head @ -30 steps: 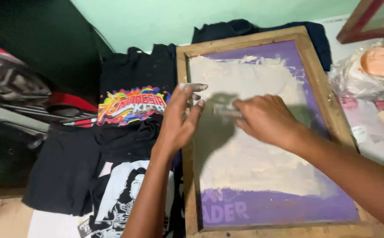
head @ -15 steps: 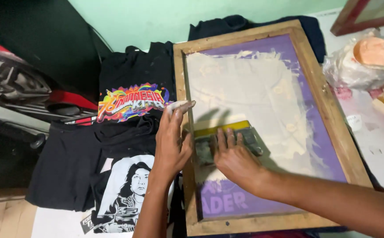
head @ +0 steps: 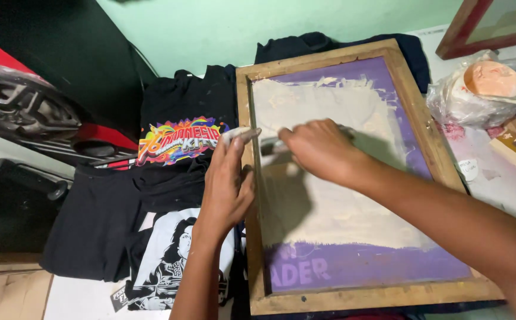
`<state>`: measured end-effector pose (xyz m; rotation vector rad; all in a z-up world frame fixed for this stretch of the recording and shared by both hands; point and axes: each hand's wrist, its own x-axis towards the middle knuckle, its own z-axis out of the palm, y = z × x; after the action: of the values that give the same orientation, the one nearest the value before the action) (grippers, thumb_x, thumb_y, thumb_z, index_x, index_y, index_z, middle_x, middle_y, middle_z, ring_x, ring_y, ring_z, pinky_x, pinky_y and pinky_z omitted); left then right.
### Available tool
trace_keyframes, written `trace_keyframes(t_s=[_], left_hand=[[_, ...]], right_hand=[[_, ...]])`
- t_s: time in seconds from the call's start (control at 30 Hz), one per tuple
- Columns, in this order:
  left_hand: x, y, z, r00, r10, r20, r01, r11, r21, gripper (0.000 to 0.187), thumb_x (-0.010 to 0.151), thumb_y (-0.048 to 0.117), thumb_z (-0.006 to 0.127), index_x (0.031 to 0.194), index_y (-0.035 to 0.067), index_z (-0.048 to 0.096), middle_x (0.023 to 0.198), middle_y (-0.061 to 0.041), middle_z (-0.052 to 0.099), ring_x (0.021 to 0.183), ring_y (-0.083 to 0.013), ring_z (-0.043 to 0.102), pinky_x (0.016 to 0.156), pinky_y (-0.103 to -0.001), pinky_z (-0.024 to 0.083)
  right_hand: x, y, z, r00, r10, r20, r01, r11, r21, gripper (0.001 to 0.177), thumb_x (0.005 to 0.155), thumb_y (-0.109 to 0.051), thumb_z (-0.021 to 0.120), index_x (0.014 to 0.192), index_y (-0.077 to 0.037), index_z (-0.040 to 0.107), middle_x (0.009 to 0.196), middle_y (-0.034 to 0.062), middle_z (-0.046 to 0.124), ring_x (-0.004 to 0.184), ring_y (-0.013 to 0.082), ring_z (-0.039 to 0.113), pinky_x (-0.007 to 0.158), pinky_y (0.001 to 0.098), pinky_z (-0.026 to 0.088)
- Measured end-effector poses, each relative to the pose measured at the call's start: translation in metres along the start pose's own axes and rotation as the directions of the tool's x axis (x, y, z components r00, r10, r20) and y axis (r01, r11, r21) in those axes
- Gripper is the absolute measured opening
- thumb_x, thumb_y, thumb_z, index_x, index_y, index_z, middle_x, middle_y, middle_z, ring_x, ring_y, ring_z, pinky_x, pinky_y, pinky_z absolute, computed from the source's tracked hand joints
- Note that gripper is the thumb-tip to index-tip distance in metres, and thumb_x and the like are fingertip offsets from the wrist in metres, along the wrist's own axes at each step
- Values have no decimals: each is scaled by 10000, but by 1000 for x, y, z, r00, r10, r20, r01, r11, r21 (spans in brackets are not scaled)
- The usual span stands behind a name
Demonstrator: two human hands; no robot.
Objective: The person uses a squeegee to spread white ink across a screen printing frame placed over a black t-shirt. They repeatedly pull the ink from the top to the bottom of the frame to ensure even coverage of the design.
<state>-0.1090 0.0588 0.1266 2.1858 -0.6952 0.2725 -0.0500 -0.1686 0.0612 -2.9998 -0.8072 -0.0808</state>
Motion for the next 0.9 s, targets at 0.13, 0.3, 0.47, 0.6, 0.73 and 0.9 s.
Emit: trace_keyframes(t_s=[0.13,0.3,0.47,0.6,0.73,0.9], left_hand=[[13,-8,8,1000,-19,8,18,998,60,685,782,-88,573,1435,116,536,1214,-220,530,1148,-541,555,934,-580,487],[14,-29,23,994,-2,113,-27,967,255,728,732,-32,560,1447,93,501,1195,-249,538,1067,-538,579,823,-611,500],[-12,-40,44,912,-164,375,-49,866,498,959,629,169,782,1527,106,450,1329,-233,543,1248,-447,541,909,-564,511],[-49,-7,49,822,-279,496,-14,861,508,1059,639,159,799,1584,22,340,1450,-251,483,1360,-422,466,986,-531,465],[-101,-3,66,889,-148,434,-142,811,568,1493,424,448,1077,1581,-25,259,1507,-189,435,1360,-348,433,1044,-497,396],[-99,17,63,889,-74,452,-207,815,541,720,795,128,550,1501,27,456,1398,-148,543,1174,-331,591,871,-473,477]], right_hand=[[27,-9,16,996,-59,-65,60,998,11,144,758,-165,731,862,-68,756,768,148,743,773,396,760,677,548,603],[13,-13,26,992,-18,-123,36,989,142,317,791,-228,716,1054,-51,737,827,171,722,782,423,748,676,569,597],[-24,-32,31,1000,-13,28,6,976,217,297,835,-275,657,1044,-78,734,876,175,736,844,417,756,725,553,612],[-67,-55,21,989,-71,129,43,978,206,319,866,-269,673,1099,-54,703,927,188,722,861,424,743,712,548,617],[-103,-80,6,989,-51,136,21,977,211,373,901,-174,742,1237,-29,664,1106,215,725,914,363,745,767,481,657],[-117,-68,-29,938,-134,320,29,949,314,406,826,-251,727,1181,-59,683,856,189,746,801,447,723,719,558,561]])
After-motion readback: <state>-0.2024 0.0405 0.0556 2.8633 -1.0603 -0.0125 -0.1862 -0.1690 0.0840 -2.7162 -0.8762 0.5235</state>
